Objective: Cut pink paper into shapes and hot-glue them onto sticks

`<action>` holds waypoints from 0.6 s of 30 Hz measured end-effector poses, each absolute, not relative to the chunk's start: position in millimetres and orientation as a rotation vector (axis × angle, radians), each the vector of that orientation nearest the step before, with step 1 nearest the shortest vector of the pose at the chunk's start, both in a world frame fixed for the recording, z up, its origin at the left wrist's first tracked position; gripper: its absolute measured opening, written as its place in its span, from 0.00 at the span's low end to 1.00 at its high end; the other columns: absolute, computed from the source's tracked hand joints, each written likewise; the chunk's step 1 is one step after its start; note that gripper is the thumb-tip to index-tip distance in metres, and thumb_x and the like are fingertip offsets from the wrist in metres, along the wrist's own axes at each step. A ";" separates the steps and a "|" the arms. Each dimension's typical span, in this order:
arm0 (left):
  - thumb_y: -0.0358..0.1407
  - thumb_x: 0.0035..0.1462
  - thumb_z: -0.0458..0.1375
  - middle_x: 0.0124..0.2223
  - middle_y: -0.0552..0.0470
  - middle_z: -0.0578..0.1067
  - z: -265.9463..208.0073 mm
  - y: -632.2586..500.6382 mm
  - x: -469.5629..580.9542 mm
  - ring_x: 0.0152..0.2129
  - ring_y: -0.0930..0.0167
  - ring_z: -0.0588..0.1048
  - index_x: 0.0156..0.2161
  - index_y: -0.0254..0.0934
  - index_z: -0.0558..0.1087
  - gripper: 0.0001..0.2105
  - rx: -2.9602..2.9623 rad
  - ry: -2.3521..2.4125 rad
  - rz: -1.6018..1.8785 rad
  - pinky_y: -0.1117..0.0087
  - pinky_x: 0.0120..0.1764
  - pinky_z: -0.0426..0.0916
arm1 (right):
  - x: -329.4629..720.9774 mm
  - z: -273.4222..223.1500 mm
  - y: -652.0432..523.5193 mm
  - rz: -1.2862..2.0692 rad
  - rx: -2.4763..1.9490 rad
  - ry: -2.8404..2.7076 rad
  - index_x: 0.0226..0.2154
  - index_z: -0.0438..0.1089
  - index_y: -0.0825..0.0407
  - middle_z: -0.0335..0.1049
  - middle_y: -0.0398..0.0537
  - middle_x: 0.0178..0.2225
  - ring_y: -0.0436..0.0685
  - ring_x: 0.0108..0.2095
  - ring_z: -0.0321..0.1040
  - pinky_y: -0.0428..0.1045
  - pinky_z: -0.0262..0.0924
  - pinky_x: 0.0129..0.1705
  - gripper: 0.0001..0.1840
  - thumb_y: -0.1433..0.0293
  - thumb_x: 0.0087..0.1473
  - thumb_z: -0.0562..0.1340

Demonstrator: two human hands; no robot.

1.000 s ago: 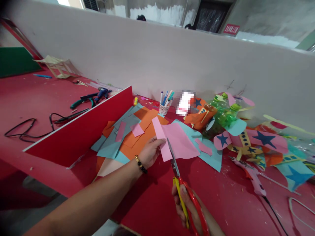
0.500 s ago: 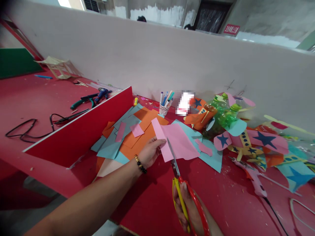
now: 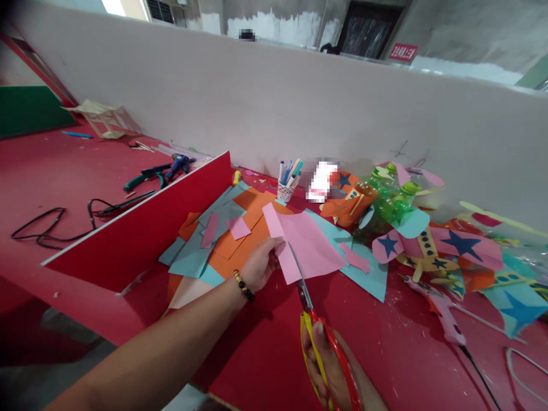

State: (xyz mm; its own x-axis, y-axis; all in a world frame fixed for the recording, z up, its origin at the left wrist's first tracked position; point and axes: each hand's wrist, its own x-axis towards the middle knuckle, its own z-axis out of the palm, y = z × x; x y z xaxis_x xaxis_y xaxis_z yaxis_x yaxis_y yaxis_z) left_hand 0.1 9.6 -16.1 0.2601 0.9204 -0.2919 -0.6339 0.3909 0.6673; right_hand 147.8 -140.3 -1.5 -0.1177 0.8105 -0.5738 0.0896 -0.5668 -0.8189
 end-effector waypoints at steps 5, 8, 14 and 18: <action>0.34 0.42 0.62 0.22 0.58 0.65 -17.4 12.1 0.9 0.19 0.78 0.64 0.24 0.35 0.65 0.09 0.480 0.736 1.164 0.76 0.25 0.62 | 150.7 -3.9 -140.6 1.781 -1.564 -0.939 0.29 0.62 0.49 0.55 0.39 0.21 0.42 0.12 0.47 0.42 0.51 0.13 0.32 0.37 0.46 0.48; 0.33 0.43 0.62 0.23 0.56 0.67 -15.3 9.3 2.5 0.20 0.79 0.65 0.25 0.34 0.66 0.07 0.507 0.714 1.176 0.77 0.26 0.61 | 151.2 -4.6 -138.2 1.786 -1.540 -0.919 0.30 0.62 0.48 0.57 0.41 0.22 0.44 0.14 0.50 0.43 0.53 0.14 0.31 0.38 0.46 0.49; 0.32 0.43 0.61 0.24 0.55 0.68 -10.6 4.9 2.9 0.20 0.78 0.66 0.27 0.33 0.69 0.06 0.535 0.650 1.151 0.75 0.27 0.63 | 148.3 -6.1 -130.3 1.763 -1.529 -0.913 0.30 0.62 0.48 0.57 0.41 0.23 0.45 0.14 0.51 0.43 0.53 0.15 0.31 0.38 0.46 0.49; 0.32 0.43 0.62 0.23 0.56 0.67 -10.1 5.1 2.5 0.19 0.78 0.66 0.26 0.33 0.68 0.07 0.518 0.652 1.165 0.75 0.26 0.63 | 145.0 -7.4 -127.5 1.734 -1.534 -0.937 0.29 0.61 0.48 0.57 0.40 0.23 0.44 0.14 0.48 0.43 0.52 0.13 0.34 0.35 0.43 0.48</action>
